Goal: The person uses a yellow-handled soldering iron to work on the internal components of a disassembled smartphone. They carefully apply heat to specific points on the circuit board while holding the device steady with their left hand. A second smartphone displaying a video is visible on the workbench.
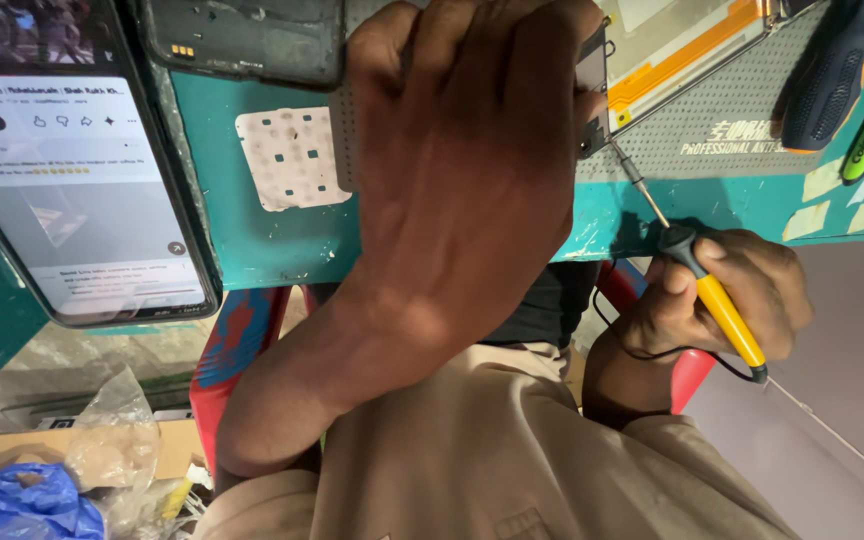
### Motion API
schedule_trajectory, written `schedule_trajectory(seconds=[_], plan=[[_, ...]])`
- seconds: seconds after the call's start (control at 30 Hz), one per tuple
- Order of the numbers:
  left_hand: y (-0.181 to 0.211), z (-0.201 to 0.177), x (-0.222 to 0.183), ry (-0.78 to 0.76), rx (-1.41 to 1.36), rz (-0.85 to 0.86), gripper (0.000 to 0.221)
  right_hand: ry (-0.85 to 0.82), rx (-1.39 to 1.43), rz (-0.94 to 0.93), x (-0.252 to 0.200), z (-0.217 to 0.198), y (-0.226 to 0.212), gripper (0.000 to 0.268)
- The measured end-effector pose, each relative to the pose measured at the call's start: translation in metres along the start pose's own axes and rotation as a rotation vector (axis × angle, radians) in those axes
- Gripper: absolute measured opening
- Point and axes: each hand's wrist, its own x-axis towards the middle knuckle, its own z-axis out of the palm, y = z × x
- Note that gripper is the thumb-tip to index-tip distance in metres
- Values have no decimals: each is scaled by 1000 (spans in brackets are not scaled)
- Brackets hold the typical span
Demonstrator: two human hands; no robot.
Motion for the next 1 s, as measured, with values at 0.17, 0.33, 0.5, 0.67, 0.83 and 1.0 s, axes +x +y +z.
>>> schedule_trajectory(seconds=[0.17,0.33,0.5,0.67,0.83,1.0], plan=[[1,1,1,-8,21,-9,25,-5,-19,-1,-1,-1,1,39],[4,6,0,25,53,-19,25,-39,-55,11,3,-4,2,43],[6,11,-2,57,128,-18,24,-36,-42,36,2,-5,1,45],[10,15,-2,82,156,-35,20,-41,2,39,0,-7,5,46],[12,12,-1,73,161,-25,17,-59,-11,51,-1,-9,4,47],[13,9,1,69,151,-14,15,-24,-23,48,0,-5,-1,46]])
